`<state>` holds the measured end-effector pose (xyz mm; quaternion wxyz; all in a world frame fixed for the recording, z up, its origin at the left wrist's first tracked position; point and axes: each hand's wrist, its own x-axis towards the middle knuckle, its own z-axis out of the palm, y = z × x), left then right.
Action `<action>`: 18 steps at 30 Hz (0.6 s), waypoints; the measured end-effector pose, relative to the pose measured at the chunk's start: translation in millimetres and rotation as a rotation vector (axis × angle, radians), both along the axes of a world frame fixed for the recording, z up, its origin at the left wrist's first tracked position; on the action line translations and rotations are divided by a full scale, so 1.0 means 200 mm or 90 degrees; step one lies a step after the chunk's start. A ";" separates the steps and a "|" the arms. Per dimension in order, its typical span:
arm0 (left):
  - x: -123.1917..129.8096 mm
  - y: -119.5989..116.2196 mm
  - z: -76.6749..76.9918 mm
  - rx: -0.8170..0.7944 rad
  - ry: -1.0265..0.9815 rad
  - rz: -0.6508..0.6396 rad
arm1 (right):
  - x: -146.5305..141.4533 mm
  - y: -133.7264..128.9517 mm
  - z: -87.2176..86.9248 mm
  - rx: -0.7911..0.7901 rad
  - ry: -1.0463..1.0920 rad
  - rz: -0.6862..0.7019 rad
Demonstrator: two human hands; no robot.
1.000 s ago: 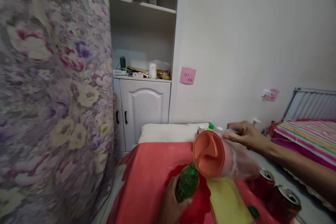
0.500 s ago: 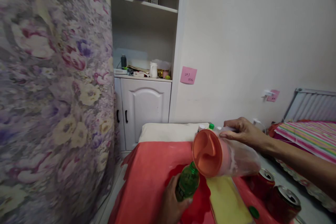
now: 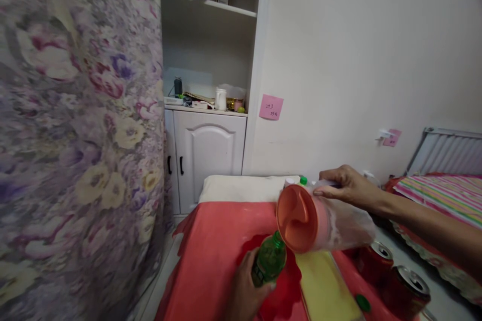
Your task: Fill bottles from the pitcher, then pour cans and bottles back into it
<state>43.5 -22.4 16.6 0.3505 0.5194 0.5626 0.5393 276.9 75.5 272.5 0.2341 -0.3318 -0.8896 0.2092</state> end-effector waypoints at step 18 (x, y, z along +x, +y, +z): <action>0.00 0.01 -0.02 -0.007 0.005 -0.004 | 0.03 0.01 0.01 -0.008 -0.004 -0.011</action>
